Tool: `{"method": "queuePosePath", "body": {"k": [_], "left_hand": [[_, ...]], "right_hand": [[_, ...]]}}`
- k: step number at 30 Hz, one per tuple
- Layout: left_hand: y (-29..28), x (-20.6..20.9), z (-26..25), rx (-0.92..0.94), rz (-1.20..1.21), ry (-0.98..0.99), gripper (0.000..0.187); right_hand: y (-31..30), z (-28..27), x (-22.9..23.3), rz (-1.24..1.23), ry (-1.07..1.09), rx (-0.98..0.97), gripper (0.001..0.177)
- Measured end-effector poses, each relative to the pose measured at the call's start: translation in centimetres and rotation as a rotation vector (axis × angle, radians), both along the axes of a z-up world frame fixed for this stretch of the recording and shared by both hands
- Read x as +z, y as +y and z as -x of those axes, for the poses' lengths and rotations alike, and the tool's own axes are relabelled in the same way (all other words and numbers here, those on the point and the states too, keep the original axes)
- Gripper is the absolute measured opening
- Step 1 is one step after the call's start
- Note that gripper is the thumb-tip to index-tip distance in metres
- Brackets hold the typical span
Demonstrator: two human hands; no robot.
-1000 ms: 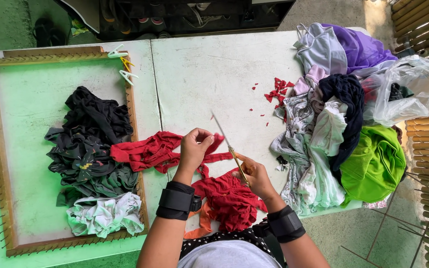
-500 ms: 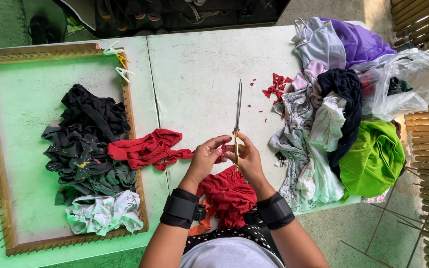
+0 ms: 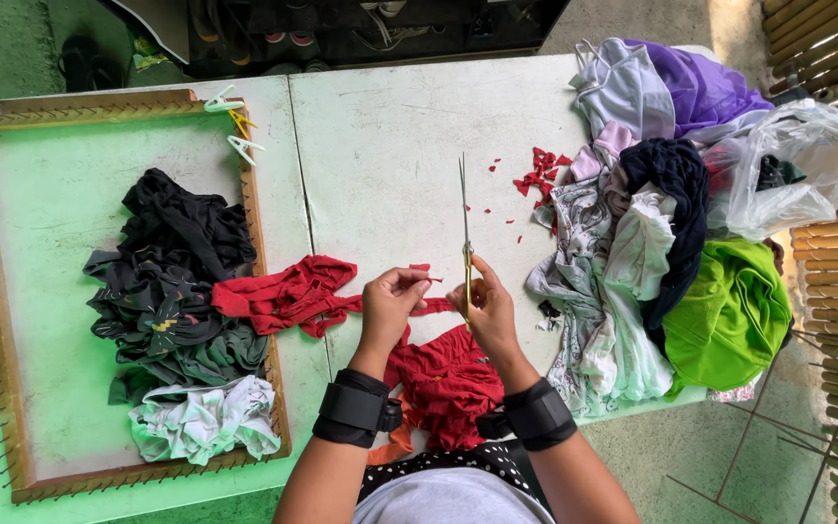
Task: The person cuts strips of red fabric from a larger piece of fabric with handheld scissors, then aligns the edges of the cut fabric strips by hand on a table.
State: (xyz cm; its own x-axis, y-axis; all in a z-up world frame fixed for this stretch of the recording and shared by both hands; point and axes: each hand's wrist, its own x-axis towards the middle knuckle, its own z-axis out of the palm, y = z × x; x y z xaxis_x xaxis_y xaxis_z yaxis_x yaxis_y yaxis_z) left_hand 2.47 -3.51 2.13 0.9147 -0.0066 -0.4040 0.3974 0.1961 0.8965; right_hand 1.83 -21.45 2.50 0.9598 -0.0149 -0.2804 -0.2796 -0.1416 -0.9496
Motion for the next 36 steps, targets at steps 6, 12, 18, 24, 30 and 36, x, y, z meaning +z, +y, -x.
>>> {"method": "queuePosePath", "body": {"k": [6, 12, 18, 24, 30, 36], "left_hand": [[1.2, -0.1, -1.4, 0.217, 0.128, -0.05, 0.013], [0.6, 0.1, -2.0, 0.195, 0.073, -0.09, 0.009], [0.3, 2.0, -2.3, 0.16, -0.055, -0.084, 0.006], [0.3, 0.4, -2.6, 0.131, -0.083, -0.086, 0.007], [-0.2, -0.3, -2.6, 0.127, -0.045, -0.075, 0.008], [0.7, -0.5, -2.4, 0.141, 0.031, -0.008, 0.006]], "right_hand": [[-3.1, 2.5, 0.9, -0.113, 0.151, 0.348, 0.087], [-2.8, 3.3, 0.8, -0.166, 0.179, 0.382, 0.086], [-2.1, 2.6, 0.6, -0.162, 0.186, 0.341, 0.078], [-1.9, 2.9, -0.2, -0.222, 0.218, 0.277, 0.074], [-2.1, 3.4, -1.6, -0.415, 0.269, 0.195, 0.072], [-3.2, 2.0, -4.8, -0.034, 0.307, 0.162, 0.073]]}}
